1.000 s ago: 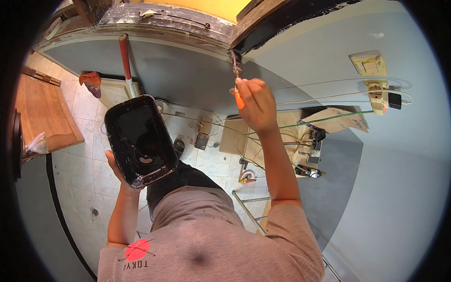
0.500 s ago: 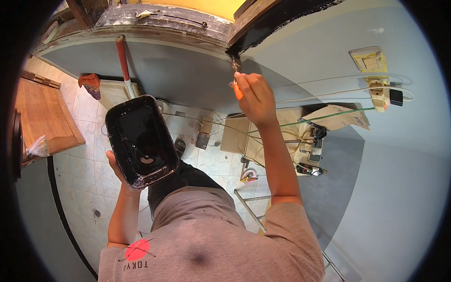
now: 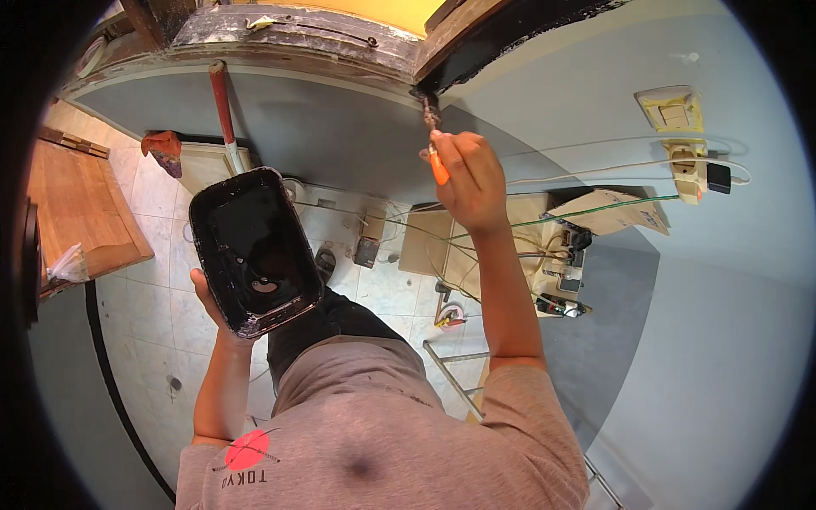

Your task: The person paints the interior edges of a window frame using black paint and a brush, occasionally dipping the brush into a container.

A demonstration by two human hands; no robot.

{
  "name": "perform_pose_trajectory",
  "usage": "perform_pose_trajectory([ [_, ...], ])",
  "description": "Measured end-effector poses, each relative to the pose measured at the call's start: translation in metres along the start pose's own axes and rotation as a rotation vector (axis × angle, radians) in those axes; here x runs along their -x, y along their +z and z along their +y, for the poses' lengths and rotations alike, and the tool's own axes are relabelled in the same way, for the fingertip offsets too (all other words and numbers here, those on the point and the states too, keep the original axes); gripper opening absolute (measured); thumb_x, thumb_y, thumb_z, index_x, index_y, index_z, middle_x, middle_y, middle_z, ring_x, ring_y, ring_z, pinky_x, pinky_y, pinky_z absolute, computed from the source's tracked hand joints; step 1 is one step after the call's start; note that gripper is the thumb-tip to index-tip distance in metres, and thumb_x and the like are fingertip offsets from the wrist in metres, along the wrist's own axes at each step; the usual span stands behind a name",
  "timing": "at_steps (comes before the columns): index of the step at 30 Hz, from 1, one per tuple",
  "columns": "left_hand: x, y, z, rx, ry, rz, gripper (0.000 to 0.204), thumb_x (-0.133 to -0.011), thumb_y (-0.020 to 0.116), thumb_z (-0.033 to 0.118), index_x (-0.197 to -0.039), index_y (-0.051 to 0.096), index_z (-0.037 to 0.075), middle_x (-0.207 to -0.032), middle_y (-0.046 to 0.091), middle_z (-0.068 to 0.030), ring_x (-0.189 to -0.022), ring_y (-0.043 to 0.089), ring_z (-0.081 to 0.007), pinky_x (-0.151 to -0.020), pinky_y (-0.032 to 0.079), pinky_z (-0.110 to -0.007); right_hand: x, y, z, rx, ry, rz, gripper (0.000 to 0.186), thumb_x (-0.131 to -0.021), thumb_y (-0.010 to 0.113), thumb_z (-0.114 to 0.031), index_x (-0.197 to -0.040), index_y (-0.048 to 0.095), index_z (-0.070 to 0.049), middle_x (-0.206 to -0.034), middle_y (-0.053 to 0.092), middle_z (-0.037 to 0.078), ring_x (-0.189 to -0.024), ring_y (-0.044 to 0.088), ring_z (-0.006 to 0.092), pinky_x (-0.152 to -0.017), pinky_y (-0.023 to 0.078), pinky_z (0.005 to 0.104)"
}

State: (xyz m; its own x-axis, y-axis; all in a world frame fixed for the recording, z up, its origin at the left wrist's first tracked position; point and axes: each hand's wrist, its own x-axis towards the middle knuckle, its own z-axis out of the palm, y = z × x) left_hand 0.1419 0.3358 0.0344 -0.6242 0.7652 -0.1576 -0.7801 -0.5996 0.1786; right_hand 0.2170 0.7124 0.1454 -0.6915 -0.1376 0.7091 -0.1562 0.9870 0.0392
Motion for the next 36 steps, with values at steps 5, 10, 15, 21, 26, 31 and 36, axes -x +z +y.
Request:
perform_pose_trajectory([
  [5,0.000,-0.010,-0.001,-0.014,0.022,0.046,0.095,-0.098,0.054,0.077,-0.161,0.043,0.006,-0.155,0.057,-0.0181,-0.133,0.064,-0.0341,-0.109,0.057,-0.053,0.004,0.007,0.005,-0.027,-0.013,-0.081,0.032,-0.086,0.079,0.008,-0.117,0.071,0.005,-0.101,0.069,0.013,-0.082,0.068,0.0285,-0.071,0.058,0.0372],
  [10,-0.001,-0.006,0.000,-0.021,0.030,0.085,0.094,-0.099,0.055,0.076,-0.161,0.044,0.006,-0.155,0.057,-0.0185,-0.133,0.063,-0.0351,-0.109,0.057,-0.054,0.000,0.004,0.002,-0.013,-0.026,-0.013,0.033,-0.086,0.079,0.007,-0.118,0.071,0.005,-0.102,0.069,0.013,-0.084,0.068,0.0291,-0.072,0.058,0.0377],
  [15,-0.003,-0.009,0.001,-0.004,0.022,0.038,0.094,-0.098,0.055,0.076,-0.161,0.044,0.006,-0.155,0.056,-0.0194,-0.134,0.063,-0.0359,-0.109,0.056,-0.055,0.001,0.007,0.005,-0.041,-0.020,-0.119,0.032,-0.085,0.079,0.008,-0.116,0.071,0.005,-0.103,0.069,0.013,-0.085,0.069,0.0297,-0.072,0.059,0.0376],
  [21,-0.007,-0.007,0.003,-0.008,0.031,0.046,0.094,-0.098,0.056,0.076,-0.161,0.044,0.007,-0.154,0.057,-0.0189,-0.133,0.063,-0.0349,-0.109,0.056,-0.054,-0.006,0.002,0.002,0.032,-0.047,0.023,0.045,-0.074,0.087,0.006,-0.117,0.072,0.003,-0.100,0.067,0.010,-0.084,0.067,0.0275,-0.072,0.058,0.0374],
  [26,-0.012,-0.003,0.002,-0.030,0.015,0.041,0.093,-0.099,0.055,0.076,-0.161,0.044,0.008,-0.155,0.057,-0.0167,-0.134,0.062,-0.0332,-0.111,0.055,-0.052,-0.005,0.006,0.012,0.002,-0.033,-0.075,0.042,-0.075,0.088,0.005,-0.114,0.072,0.005,-0.100,0.067,0.010,-0.085,0.068,0.0276,-0.072,0.059,0.0373],
  [31,-0.015,-0.005,0.001,0.011,0.008,0.013,0.093,-0.099,0.053,0.077,-0.162,0.043,0.008,-0.155,0.057,-0.0154,-0.135,0.061,-0.0321,-0.112,0.054,-0.051,-0.021,-0.007,0.003,0.035,-0.056,0.048,0.041,-0.075,0.088,0.004,-0.113,0.072,0.005,-0.099,0.066,0.010,-0.085,0.068,0.0269,-0.071,0.059,0.0375],
  [36,-0.020,-0.007,0.000,0.003,0.003,-0.028,0.093,-0.099,0.053,0.077,-0.162,0.043,0.009,-0.157,0.055,-0.0152,-0.136,0.061,-0.0322,-0.112,0.054,-0.051,-0.018,-0.008,0.002,-0.004,-0.057,-0.040,0.043,-0.075,0.088,0.004,-0.114,0.072,0.005,-0.100,0.066,0.010,-0.085,0.068,0.0269,-0.072,0.059,0.0379],
])
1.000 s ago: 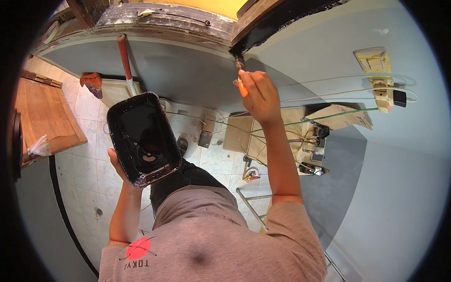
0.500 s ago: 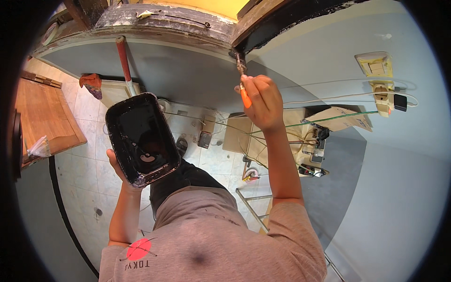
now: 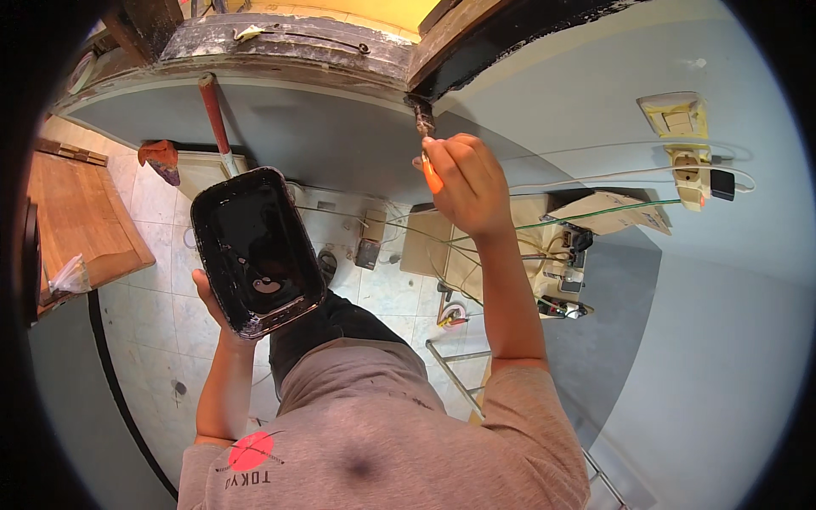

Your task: The person paints the interior edges of a window frame using black paint and a brush, occasionally dipping the brush into a container.

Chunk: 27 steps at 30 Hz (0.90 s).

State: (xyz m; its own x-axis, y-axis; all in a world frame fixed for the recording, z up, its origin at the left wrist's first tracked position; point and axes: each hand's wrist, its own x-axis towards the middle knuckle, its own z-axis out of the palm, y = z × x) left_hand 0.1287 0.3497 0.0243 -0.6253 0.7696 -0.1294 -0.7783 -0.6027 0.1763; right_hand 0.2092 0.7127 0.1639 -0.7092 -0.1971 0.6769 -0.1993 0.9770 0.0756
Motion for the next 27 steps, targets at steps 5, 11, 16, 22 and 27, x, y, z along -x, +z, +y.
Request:
perform_pose_trajectory([
  [5,-0.003,0.010,-0.002,-0.031,-0.006,0.044,0.093,-0.100,0.052,0.077,-0.163,0.041,0.009,-0.158,0.054,-0.0162,-0.135,0.061,-0.0330,-0.112,0.054,-0.052,-0.006,-0.007,0.015,0.015,0.008,0.015,0.031,-0.085,0.077,0.009,-0.115,0.072,0.006,-0.101,0.070,0.014,-0.086,0.071,0.0301,-0.072,0.060,0.0378],
  [11,-0.011,0.028,-0.004,-0.092,-0.010,-0.035,0.096,-0.100,0.049,0.079,-0.164,0.039,0.008,-0.157,0.054,-0.0183,-0.135,0.062,-0.0346,-0.109,0.057,-0.053,-0.044,-0.047,0.017,0.085,-0.093,0.151,0.025,-0.091,0.078,0.005,-0.115,0.072,0.006,-0.104,0.070,0.013,-0.087,0.071,0.0285,-0.073,0.063,0.0365],
  [16,-0.009,0.032,-0.008,-0.156,0.035,0.023,0.097,-0.100,0.047,0.079,-0.165,0.037,0.008,-0.157,0.054,-0.0188,-0.133,0.063,-0.0348,-0.106,0.059,-0.053,-0.055,-0.062,-0.003,0.197,-0.091,0.378,0.024,-0.092,0.079,0.003,-0.114,0.071,0.006,-0.106,0.069,0.014,-0.089,0.072,0.0295,-0.076,0.065,0.0378],
  [22,0.003,0.024,-0.008,-0.187,0.021,0.117,0.096,-0.100,0.046,0.080,-0.163,0.040,0.008,-0.155,0.055,-0.0184,-0.130,0.064,-0.0333,-0.105,0.059,-0.051,-0.001,-0.002,-0.018,0.211,0.074,0.312,0.040,-0.083,0.085,0.007,-0.120,0.071,0.006,-0.110,0.066,0.016,-0.092,0.071,0.0304,-0.075,0.065,0.0399],
  [27,0.012,0.024,0.000,-0.208,-0.015,0.134,0.096,-0.099,0.047,0.080,-0.161,0.044,0.007,-0.154,0.056,-0.0186,-0.131,0.064,-0.0360,-0.106,0.058,-0.054,0.044,0.044,-0.028,0.083,0.226,0.321,0.038,-0.086,0.082,0.005,-0.122,0.070,0.007,-0.111,0.066,0.016,-0.095,0.070,0.0324,-0.080,0.063,0.0418],
])
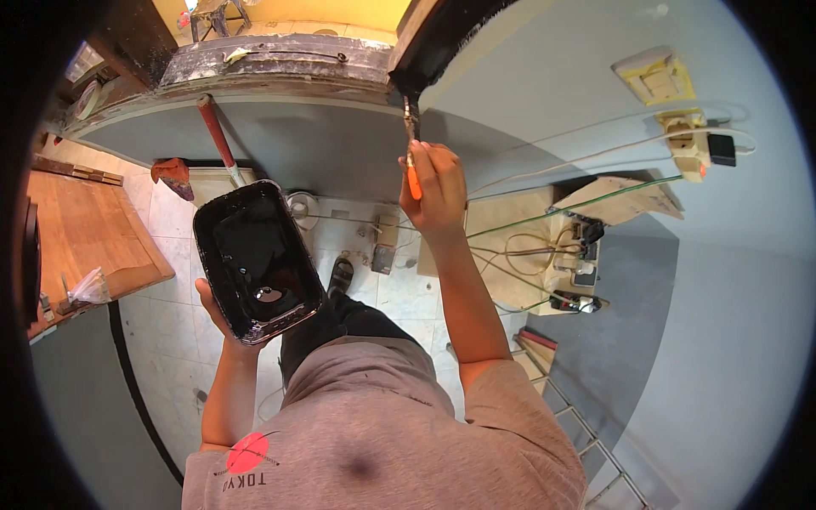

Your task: The person paints the interior edges of a window frame using black paint and a brush, occasionally dipping the brush into a container.

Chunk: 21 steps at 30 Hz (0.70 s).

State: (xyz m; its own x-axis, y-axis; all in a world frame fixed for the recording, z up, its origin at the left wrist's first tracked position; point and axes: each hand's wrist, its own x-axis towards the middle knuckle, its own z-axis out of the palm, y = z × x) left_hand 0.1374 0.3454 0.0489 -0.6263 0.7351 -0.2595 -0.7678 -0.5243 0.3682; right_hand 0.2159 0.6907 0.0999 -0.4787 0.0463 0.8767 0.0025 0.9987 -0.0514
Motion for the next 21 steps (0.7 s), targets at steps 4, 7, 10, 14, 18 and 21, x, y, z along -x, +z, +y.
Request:
perform_pose_trajectory([
  [4,0.003,0.012,0.010,0.011,-0.012,-0.059,0.095,-0.099,0.054,0.076,-0.160,0.042,0.004,-0.155,0.056,-0.0177,-0.135,0.061,-0.0314,-0.111,0.055,-0.049,0.017,0.010,0.002,-0.064,0.071,-0.013,0.028,-0.092,0.078,0.004,-0.119,0.070,0.008,-0.106,0.070,0.016,-0.092,0.071,0.0323,-0.078,0.061,0.0380],
  [7,0.003,0.019,0.012,-0.012,0.020,-0.036,0.095,-0.099,0.054,0.076,-0.161,0.042,0.004,-0.156,0.055,-0.0178,-0.136,0.060,-0.0316,-0.111,0.056,-0.049,0.017,0.005,0.000,-0.098,0.086,-0.005,0.028,-0.091,0.078,0.004,-0.118,0.070,0.008,-0.106,0.069,0.016,-0.091,0.072,0.0325,-0.077,0.061,0.0376],
  [10,-0.001,0.019,0.012,0.011,0.020,-0.072,0.096,-0.099,0.054,0.076,-0.161,0.041,0.004,-0.155,0.055,-0.0177,-0.136,0.060,-0.0316,-0.111,0.055,-0.049,0.007,-0.009,-0.006,-0.117,0.093,0.023,0.033,-0.088,0.080,0.004,-0.119,0.070,0.006,-0.107,0.069,0.015,-0.093,0.071,0.0319,-0.081,0.062,0.0395],
  [14,-0.007,0.038,0.010,-0.035,0.040,-0.068,0.096,-0.098,0.055,0.076,-0.160,0.042,0.005,-0.155,0.055,-0.0175,-0.134,0.061,-0.0319,-0.110,0.056,-0.050,-0.014,-0.020,-0.002,-0.105,0.040,0.062,0.038,-0.083,0.082,0.003,-0.120,0.071,0.005,-0.109,0.067,0.014,-0.094,0.071,0.0309,-0.083,0.064,0.0418],
  [18,-0.012,0.066,0.006,-0.069,0.045,-0.110,0.094,-0.099,0.056,0.075,-0.159,0.044,0.005,-0.153,0.056,-0.0177,-0.134,0.061,-0.0325,-0.108,0.057,-0.051,0.003,-0.018,0.000,-0.131,0.061,-0.010,0.037,-0.083,0.081,0.007,-0.120,0.072,0.005,-0.110,0.068,0.014,-0.097,0.070,0.0316,-0.083,0.063,0.0424],
  [21,-0.010,0.067,0.010,-0.122,0.075,-0.101,0.094,-0.099,0.055,0.076,-0.160,0.043,0.006,-0.154,0.055,-0.0182,-0.135,0.060,-0.0330,-0.107,0.058,-0.051,0.023,-0.016,0.003,-0.095,0.091,-0.039,0.040,-0.082,0.083,-0.001,-0.120,0.071,0.002,-0.114,0.064,0.013,-0.097,0.070,0.0322,-0.083,0.063,0.0421],
])
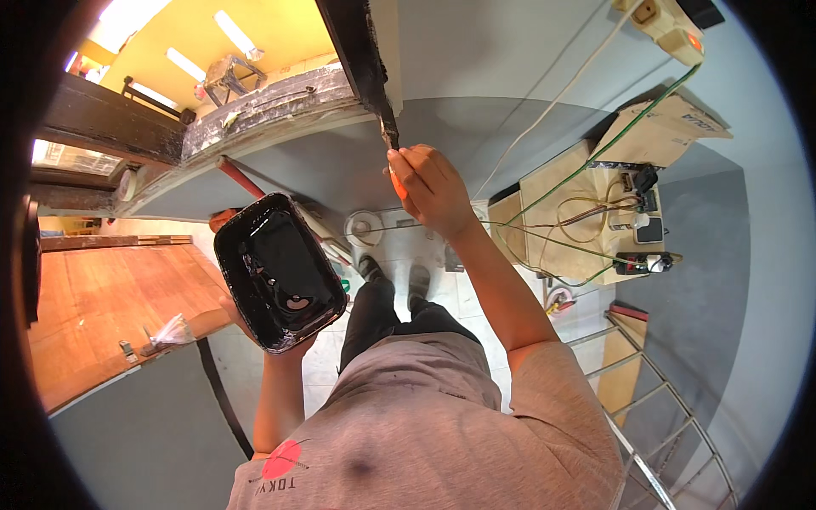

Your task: The person paints the interior edges of a window frame using black paint and a brush, occasionally dipping the brush into a container.

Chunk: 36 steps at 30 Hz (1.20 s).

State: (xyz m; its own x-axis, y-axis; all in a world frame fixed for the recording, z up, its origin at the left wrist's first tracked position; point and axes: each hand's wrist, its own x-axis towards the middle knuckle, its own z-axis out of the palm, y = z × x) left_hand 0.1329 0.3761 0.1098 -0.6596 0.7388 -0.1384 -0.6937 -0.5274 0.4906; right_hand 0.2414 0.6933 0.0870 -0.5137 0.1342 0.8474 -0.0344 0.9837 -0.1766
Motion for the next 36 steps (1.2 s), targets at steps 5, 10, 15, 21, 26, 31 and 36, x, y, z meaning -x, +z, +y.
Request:
perform_pose_trajectory([
  [5,0.008,0.021,0.007,-0.065,-0.037,-0.070,0.092,-0.098,0.049,0.080,-0.162,0.043,0.014,-0.161,0.048,-0.0161,-0.139,0.057,-0.0352,-0.109,0.056,-0.057,-0.017,-0.006,-0.019,-0.053,0.017,0.144,0.044,-0.082,0.084,0.000,-0.124,0.069,0.003,-0.113,0.065,0.013,-0.096,0.071,0.0324,-0.082,0.063,0.0415],
  [10,0.010,0.024,0.008,-0.079,-0.064,-0.091,0.102,-0.092,0.048,0.088,-0.164,0.039,0.017,-0.159,0.049,-0.0191,-0.136,0.058,-0.0418,-0.107,0.054,-0.065,-0.019,0.003,-0.039,-0.098,0.068,0.241,0.044,-0.082,0.084,0.001,-0.123,0.070,0.002,-0.111,0.066,0.012,-0.094,0.071,0.0322,-0.080,0.062,0.0388],
  [15,0.011,0.025,0.013,-0.087,-0.097,-0.042,0.118,-0.084,0.050,0.095,-0.168,0.030,0.015,-0.158,0.049,-0.0252,-0.132,0.061,-0.0461,-0.106,0.053,-0.070,0.006,0.011,-0.073,-0.280,0.706,0.349,0.025,-0.093,0.081,-0.003,-0.116,0.073,0.003,-0.100,0.072,0.013,-0.090,0.073,0.0250,-0.078,0.061,0.0335],
  [21,-0.007,0.034,0.030,-0.017,-0.184,-0.175,0.106,-0.089,0.053,0.088,-0.165,0.037,0.015,-0.162,0.047,-0.0187,-0.139,0.056,-0.0398,-0.113,0.049,-0.065,0.015,0.015,-0.086,-1.145,1.381,0.863,0.020,-0.103,0.074,-0.013,-0.115,0.071,0.002,-0.101,0.076,0.012,-0.091,0.076,0.0209,-0.093,0.066,0.0371],
  [26,-0.025,0.033,0.050,-0.003,-0.191,-0.267,0.096,-0.095,0.051,0.083,-0.165,0.040,0.018,-0.162,0.047,-0.0148,-0.143,0.053,-0.0377,-0.117,0.046,-0.062,-0.022,-0.026,-0.100,-1.538,1.438,0.818,0.012,-0.103,0.065,-0.003,-0.113,0.068,0.002,-0.111,0.076,0.016,-0.104,0.077,0.0263,-0.101,0.065,0.0437],
  [31,-0.044,0.024,0.067,0.000,-0.170,-0.247,0.099,-0.093,0.053,0.084,-0.165,0.039,0.017,-0.160,0.049,-0.0164,-0.140,0.055,-0.0398,-0.113,0.048,-0.065,-0.085,-0.053,-0.128,-1.120,1.039,0.500,0.023,-0.104,0.055,0.005,-0.127,0.053,0.002,-0.113,0.073,0.019,-0.086,0.068,0.0142,-0.074,0.055,0.0292],
  [36,-0.062,0.009,0.082,-0.007,-0.198,-0.252,0.104,-0.090,0.055,0.086,-0.164,0.039,0.016,-0.157,0.052,-0.0183,-0.135,0.059,-0.0423,-0.108,0.051,-0.067,-0.128,-0.034,-0.132,-0.347,0.708,0.438,0.025,-0.104,0.059,0.004,-0.129,0.054,0.003,-0.114,0.071,0.015,-0.088,0.066,0.0120,-0.077,0.055,0.0264],
])
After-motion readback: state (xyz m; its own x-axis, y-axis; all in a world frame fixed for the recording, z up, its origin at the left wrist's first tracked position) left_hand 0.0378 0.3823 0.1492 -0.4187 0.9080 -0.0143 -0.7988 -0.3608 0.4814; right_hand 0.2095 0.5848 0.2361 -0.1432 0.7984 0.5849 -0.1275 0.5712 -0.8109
